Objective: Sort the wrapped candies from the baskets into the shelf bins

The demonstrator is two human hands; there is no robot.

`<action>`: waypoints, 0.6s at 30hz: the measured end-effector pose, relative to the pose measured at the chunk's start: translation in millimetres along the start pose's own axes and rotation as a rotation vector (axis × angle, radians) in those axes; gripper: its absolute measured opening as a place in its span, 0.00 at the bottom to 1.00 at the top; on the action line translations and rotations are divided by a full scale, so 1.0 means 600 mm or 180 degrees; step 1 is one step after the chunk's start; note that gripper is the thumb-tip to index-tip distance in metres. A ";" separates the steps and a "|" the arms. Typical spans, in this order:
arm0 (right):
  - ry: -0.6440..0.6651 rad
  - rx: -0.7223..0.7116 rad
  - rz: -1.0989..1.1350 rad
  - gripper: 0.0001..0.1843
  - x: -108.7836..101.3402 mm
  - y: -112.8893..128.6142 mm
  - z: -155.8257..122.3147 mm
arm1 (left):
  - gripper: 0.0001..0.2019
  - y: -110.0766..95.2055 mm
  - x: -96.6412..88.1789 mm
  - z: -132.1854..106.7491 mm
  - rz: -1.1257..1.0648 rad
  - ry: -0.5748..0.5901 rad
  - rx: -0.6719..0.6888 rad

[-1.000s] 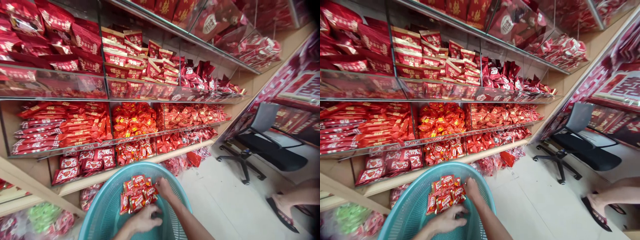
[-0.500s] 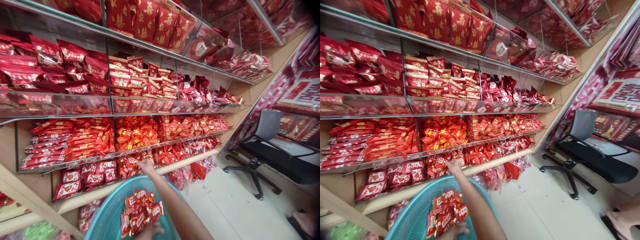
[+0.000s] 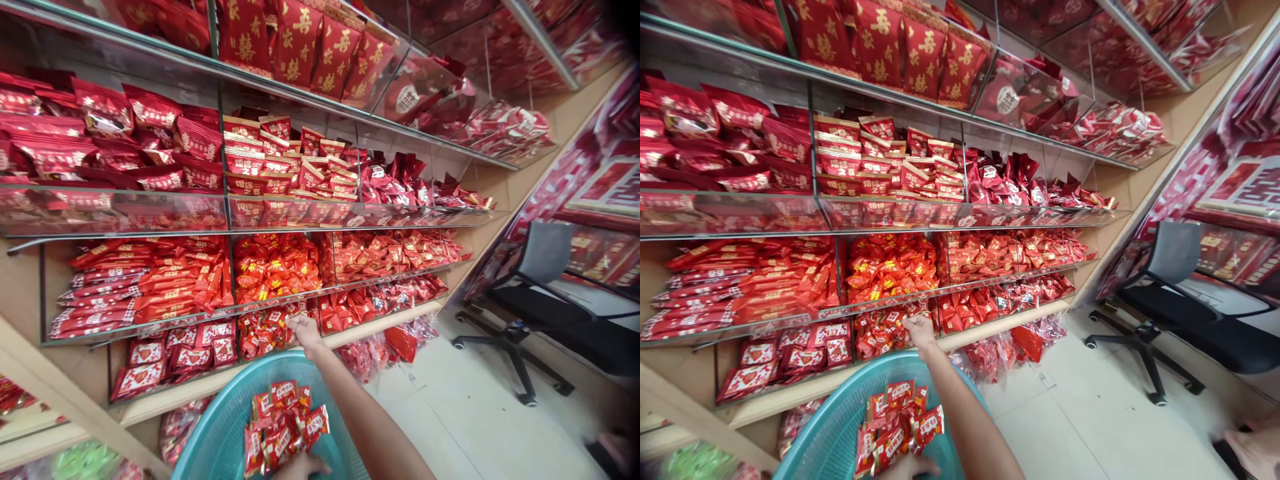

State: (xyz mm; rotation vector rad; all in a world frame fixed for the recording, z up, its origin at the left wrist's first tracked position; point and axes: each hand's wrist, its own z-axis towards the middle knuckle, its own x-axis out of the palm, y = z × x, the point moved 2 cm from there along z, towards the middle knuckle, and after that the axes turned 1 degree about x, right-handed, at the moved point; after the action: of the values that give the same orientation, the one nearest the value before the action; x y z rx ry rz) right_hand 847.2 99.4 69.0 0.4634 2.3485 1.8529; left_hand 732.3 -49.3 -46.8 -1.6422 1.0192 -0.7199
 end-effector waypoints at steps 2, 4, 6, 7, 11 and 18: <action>0.0040 -0.0089 0.0029 0.19 -0.028 0.004 -0.022 | 0.16 -0.029 -0.011 -0.013 0.0029 -0.0088 -0.0078; 0.0189 -0.0220 -0.0006 0.20 -0.059 0.006 -0.050 | 0.17 -0.069 -0.035 -0.029 -0.0031 -0.0158 -0.0254; 0.0340 -0.0334 -0.0082 0.20 -0.087 0.009 -0.082 | 0.19 -0.118 -0.078 -0.047 -0.0451 -0.0654 -0.0102; 0.0384 -0.0384 -0.0120 0.20 -0.099 0.009 -0.098 | 0.20 -0.141 -0.103 -0.056 -0.0667 -0.1048 0.0052; 0.0452 -0.0449 -0.0296 0.21 -0.123 0.001 -0.151 | 0.20 -0.200 -0.174 -0.077 -0.0876 -0.2516 0.0425; 0.0678 -0.0398 -0.0378 0.21 -0.111 -0.026 -0.181 | 0.18 -0.199 -0.141 -0.045 -0.1125 -0.2509 0.0563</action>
State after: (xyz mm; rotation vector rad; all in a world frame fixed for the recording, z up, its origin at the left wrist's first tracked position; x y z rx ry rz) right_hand 877.5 -25.1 74.0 0.1148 2.3088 2.0674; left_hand 703.1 27.2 77.5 -1.7392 0.1027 -0.3074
